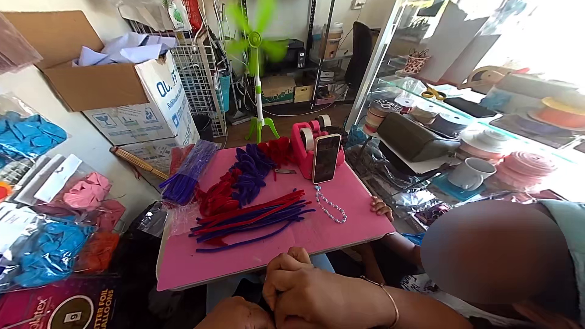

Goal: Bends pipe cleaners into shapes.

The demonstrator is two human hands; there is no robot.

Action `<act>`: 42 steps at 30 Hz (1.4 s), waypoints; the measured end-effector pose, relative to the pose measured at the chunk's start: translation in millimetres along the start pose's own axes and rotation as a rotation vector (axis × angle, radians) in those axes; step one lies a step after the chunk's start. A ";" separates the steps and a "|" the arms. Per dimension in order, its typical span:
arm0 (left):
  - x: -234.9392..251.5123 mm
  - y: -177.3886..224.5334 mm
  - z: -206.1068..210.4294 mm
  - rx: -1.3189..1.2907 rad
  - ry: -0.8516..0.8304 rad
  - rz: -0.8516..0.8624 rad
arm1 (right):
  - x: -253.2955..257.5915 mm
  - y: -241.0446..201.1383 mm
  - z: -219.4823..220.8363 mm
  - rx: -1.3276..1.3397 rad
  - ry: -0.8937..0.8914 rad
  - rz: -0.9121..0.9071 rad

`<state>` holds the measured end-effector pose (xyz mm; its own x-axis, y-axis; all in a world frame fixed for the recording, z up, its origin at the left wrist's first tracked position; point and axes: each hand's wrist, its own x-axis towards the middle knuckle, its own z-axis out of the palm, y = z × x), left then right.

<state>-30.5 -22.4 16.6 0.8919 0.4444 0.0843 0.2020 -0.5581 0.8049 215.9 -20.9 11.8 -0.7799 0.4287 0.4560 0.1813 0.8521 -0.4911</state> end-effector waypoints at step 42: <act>30.1 -20.8 28.9 0.830 0.186 -0.375 | -16.4 46.9 73.5 -0.758 0.190 0.172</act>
<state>3.8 -17.7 -14.6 0.6451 0.7622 0.0538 0.7528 -0.6460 0.1265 193.2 -10.0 -73.2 -0.6010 0.5584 0.5718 0.7009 0.7120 0.0414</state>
